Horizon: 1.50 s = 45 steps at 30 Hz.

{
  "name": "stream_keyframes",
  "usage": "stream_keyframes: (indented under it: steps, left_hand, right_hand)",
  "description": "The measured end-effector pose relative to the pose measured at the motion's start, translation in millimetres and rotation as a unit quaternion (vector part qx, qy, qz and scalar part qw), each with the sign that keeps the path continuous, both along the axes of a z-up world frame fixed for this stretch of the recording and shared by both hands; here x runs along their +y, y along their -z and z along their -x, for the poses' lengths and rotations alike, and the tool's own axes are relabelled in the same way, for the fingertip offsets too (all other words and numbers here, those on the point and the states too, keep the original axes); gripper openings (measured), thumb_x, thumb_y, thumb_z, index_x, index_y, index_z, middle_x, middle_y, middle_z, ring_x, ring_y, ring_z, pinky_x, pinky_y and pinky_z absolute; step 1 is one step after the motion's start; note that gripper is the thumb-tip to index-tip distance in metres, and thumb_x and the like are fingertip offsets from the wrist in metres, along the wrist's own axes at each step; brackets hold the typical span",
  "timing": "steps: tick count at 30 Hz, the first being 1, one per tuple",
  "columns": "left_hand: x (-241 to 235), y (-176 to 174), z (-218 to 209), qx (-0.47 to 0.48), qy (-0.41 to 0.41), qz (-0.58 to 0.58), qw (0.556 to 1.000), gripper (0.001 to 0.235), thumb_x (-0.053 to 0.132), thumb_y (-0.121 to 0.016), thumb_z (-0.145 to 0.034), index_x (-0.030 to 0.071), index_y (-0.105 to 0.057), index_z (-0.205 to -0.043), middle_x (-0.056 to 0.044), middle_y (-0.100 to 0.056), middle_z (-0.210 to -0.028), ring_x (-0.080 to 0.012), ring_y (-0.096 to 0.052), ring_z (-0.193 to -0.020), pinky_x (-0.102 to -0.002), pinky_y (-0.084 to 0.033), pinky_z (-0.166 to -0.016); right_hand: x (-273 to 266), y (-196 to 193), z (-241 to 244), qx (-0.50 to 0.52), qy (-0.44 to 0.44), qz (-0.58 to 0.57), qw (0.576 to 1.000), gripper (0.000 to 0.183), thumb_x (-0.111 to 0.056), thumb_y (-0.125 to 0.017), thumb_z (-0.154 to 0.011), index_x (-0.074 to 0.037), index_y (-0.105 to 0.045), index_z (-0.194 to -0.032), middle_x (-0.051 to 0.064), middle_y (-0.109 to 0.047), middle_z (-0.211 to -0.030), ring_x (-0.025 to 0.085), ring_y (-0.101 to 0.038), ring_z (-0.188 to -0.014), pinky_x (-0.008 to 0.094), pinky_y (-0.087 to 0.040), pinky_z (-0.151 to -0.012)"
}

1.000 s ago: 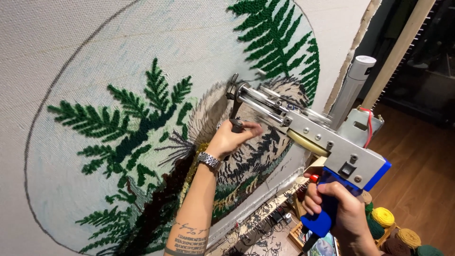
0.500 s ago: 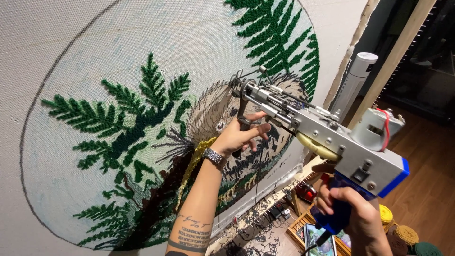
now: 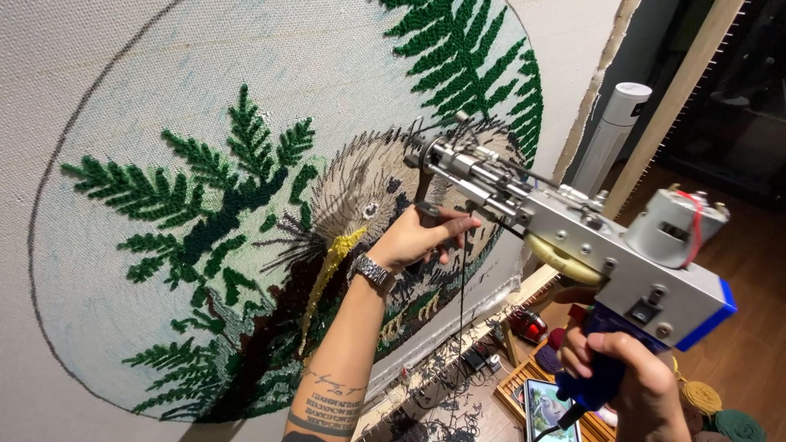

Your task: The person uses a handheld tufting gun to apply yarn into a stretched canvas, forming a kiwi bird and fern design. The operator guides the tool across the surface while feeding yarn, progressively filling in the image.

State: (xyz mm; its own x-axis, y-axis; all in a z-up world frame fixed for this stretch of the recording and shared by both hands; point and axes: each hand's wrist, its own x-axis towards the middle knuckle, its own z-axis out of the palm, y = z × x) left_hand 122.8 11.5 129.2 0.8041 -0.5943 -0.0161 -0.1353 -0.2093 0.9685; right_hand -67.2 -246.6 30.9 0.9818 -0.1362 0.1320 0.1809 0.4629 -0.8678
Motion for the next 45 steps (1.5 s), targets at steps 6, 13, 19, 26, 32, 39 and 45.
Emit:
stream_keyframes:
  steps: [6, 13, 19, 26, 32, 39, 45]
  left_hand:
    - [9.3, 7.2, 2.3, -0.006, -0.04, -0.019, 0.999, 0.063, 0.051, -0.072, -0.081, 0.009, -0.074, -0.129, -0.008, -0.078, -0.091, -0.0064, -0.065, -0.051, -0.014, -0.045, -0.044]
    - [15.5, 3.9, -1.5, 0.012, -0.052, -0.022, 0.998, 0.066, 0.055, -0.071, -0.078, 0.009, -0.074, -0.125, -0.008, -0.077, -0.09, -0.007, -0.063, -0.052, -0.016, -0.046, -0.044]
    - [19.9, 8.5, -19.8, 0.011, -0.049, -0.005, 0.999, 0.063, 0.053, -0.074, -0.077, 0.013, -0.077, -0.126, -0.007, -0.078, -0.089, -0.0059, -0.061, -0.051, -0.015, -0.044, -0.042]
    - [29.1, 18.9, -48.5, -0.001, -0.072, -0.013, 0.997, 0.076, 0.057, -0.073, -0.075, 0.008, -0.072, -0.132, -0.002, -0.078, -0.088, -0.0041, -0.056, -0.047, -0.015, -0.047, -0.048]
    - [31.0, 12.6, -44.3, -0.008, -0.082, -0.035, 0.996, 0.095, 0.062, -0.073, -0.07, 0.006, -0.061, -0.146, 0.001, -0.079, -0.086, -0.0025, -0.056, -0.048, -0.016, -0.048, -0.052]
    - [28.0, 12.3, -49.1, 0.006, -0.093, -0.045, 0.995, 0.101, 0.065, -0.072, -0.068, 0.011, -0.057, -0.151, 0.001, -0.079, -0.088, -0.0019, -0.055, -0.048, -0.016, -0.046, -0.051]
    - [34.0, 13.1, -44.8, -0.008, -0.065, -0.024, 0.998, 0.09, 0.058, -0.075, -0.072, 0.007, -0.062, -0.145, -0.003, -0.078, -0.085, -0.0032, -0.054, -0.047, -0.017, -0.047, -0.046]
  right_hand:
    - [0.4, 5.2, -11.5, 0.078, -0.03, 0.0, 0.996, 0.024, -0.016, -0.052, -0.085, -0.005, -0.039, -0.067, 0.011, -0.036, -0.063, 0.023, -0.037, -0.051, 0.045, -0.03, -0.053]
    - [6.6, 6.8, -25.2, 0.04, -0.035, -0.038, 0.998, 0.019, -0.009, -0.05, -0.084, -0.006, -0.039, -0.068, 0.011, -0.039, -0.066, 0.021, -0.037, -0.049, 0.041, -0.029, -0.048]
    - [28.4, -7.5, -38.7, -0.013, -0.032, -0.044, 0.998, 0.014, -0.001, -0.047, -0.081, -0.004, -0.042, -0.094, 0.01, -0.034, -0.063, 0.021, -0.036, -0.046, 0.039, -0.035, -0.046]
    - [51.0, -8.6, -50.5, 0.025, -0.016, 0.008, 1.0, 0.018, -0.008, -0.049, -0.084, -0.008, -0.036, -0.072, 0.01, -0.032, -0.06, 0.024, -0.036, -0.048, 0.044, -0.029, -0.047]
    - [37.2, 1.7, -58.0, 0.042, -0.064, 0.033, 0.996, 0.014, -0.013, -0.048, -0.085, -0.005, -0.041, -0.076, 0.008, -0.033, -0.063, 0.023, -0.035, -0.051, 0.045, -0.028, -0.053]
    - [58.1, -29.7, -50.0, 0.015, 0.03, 0.03, 0.999, 0.006, -0.002, -0.048, -0.08, -0.005, -0.043, -0.083, 0.009, -0.031, -0.059, 0.024, -0.035, -0.047, 0.046, -0.03, -0.047]
    - [55.1, -20.4, -49.6, -0.021, 0.023, -0.033, 0.999, 0.016, 0.0, -0.054, -0.076, -0.007, -0.041, -0.084, 0.013, -0.038, -0.059, 0.024, -0.04, -0.044, 0.04, -0.035, -0.043]
